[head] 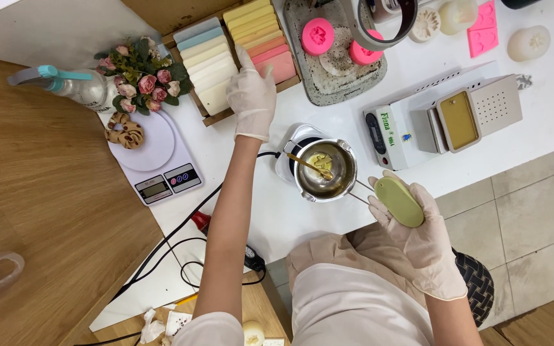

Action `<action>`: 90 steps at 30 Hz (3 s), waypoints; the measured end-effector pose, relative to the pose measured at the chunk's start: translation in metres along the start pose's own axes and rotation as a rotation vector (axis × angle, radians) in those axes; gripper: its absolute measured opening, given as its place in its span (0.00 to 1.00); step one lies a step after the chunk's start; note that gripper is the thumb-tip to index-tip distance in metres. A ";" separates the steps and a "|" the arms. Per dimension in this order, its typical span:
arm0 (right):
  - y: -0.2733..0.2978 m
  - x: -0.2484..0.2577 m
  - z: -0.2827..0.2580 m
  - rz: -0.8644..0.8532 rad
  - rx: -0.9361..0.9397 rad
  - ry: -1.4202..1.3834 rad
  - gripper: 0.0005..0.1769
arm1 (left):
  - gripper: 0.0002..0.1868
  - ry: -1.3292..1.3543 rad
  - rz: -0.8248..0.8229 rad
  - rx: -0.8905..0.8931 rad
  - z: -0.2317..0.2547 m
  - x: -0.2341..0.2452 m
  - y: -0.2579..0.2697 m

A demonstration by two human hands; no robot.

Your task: The recorder is shown preparing and assembling scented wax products, including cleaning molds, selecting colors, and pouring melted wax.

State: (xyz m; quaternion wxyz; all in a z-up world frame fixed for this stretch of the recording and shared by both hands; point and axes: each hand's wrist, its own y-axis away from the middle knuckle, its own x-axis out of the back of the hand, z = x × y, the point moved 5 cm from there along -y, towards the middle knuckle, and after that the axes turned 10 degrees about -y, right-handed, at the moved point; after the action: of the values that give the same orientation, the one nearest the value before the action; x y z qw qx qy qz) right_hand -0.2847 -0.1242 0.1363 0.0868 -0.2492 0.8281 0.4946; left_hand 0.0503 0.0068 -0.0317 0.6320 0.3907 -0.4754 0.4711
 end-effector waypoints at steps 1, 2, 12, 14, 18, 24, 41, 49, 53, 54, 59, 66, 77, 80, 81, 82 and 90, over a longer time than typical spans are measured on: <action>0.000 0.000 0.000 0.009 -0.007 0.000 0.32 | 0.45 0.013 0.004 0.044 -0.001 0.003 0.003; 0.001 -0.001 0.001 0.018 -0.015 0.000 0.32 | 0.45 0.027 0.008 0.088 -0.002 0.006 0.005; 0.000 -0.003 0.001 0.007 -0.011 0.044 0.32 | 0.55 0.074 -0.076 0.098 0.017 -0.001 0.009; -0.001 0.000 0.001 -0.008 -0.007 0.052 0.32 | 0.55 0.069 0.031 0.093 0.019 -0.006 0.005; 0.003 -0.004 0.000 -0.003 0.009 0.101 0.32 | 0.54 0.329 0.024 0.197 0.018 0.000 -0.007; 0.001 -0.004 0.003 0.021 0.006 0.106 0.32 | 0.52 0.627 0.207 0.231 0.013 -0.027 -0.019; -0.001 -0.006 0.005 -0.004 0.005 0.081 0.32 | 0.55 0.823 0.246 0.396 0.014 -0.035 -0.038; -0.001 -0.004 0.005 0.001 0.011 0.057 0.30 | 0.56 0.744 0.261 0.390 0.016 -0.038 -0.041; 0.001 -0.001 0.003 -0.004 0.007 0.057 0.31 | 0.58 0.760 0.209 0.490 0.017 -0.033 -0.040; 0.000 0.001 0.002 -0.004 0.011 0.057 0.31 | 0.58 0.763 0.210 0.488 0.017 -0.036 -0.041; 0.002 -0.002 0.005 -0.009 0.010 0.059 0.32 | 0.58 0.758 0.213 0.428 0.012 -0.051 -0.045; 0.002 -0.005 0.005 -0.035 0.010 0.055 0.32 | 0.63 0.676 0.213 0.412 0.021 -0.023 -0.036; -0.007 -0.005 0.004 -0.116 0.000 0.011 0.33 | 0.55 0.726 0.204 0.282 0.020 -0.021 -0.021; -0.003 -0.011 0.002 -0.134 0.084 0.012 0.26 | 0.54 0.752 0.171 0.285 0.018 -0.013 -0.024; -0.002 -0.010 0.000 -0.125 0.099 0.008 0.26 | 0.54 0.763 0.162 0.273 0.017 -0.023 -0.027; -0.001 -0.010 0.000 -0.118 0.076 0.018 0.28 | 0.53 0.734 0.220 0.231 0.016 -0.029 -0.029; 0.004 -0.012 -0.008 -0.122 0.039 0.016 0.31 | 0.49 0.721 0.285 0.198 0.013 -0.037 -0.033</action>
State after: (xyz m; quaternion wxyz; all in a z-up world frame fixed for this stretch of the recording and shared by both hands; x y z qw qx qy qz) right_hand -0.2753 -0.1253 0.1483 0.1148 -0.3014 0.8217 0.4699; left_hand 0.0754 -0.0223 -0.0661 0.6458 0.1894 -0.2251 0.7046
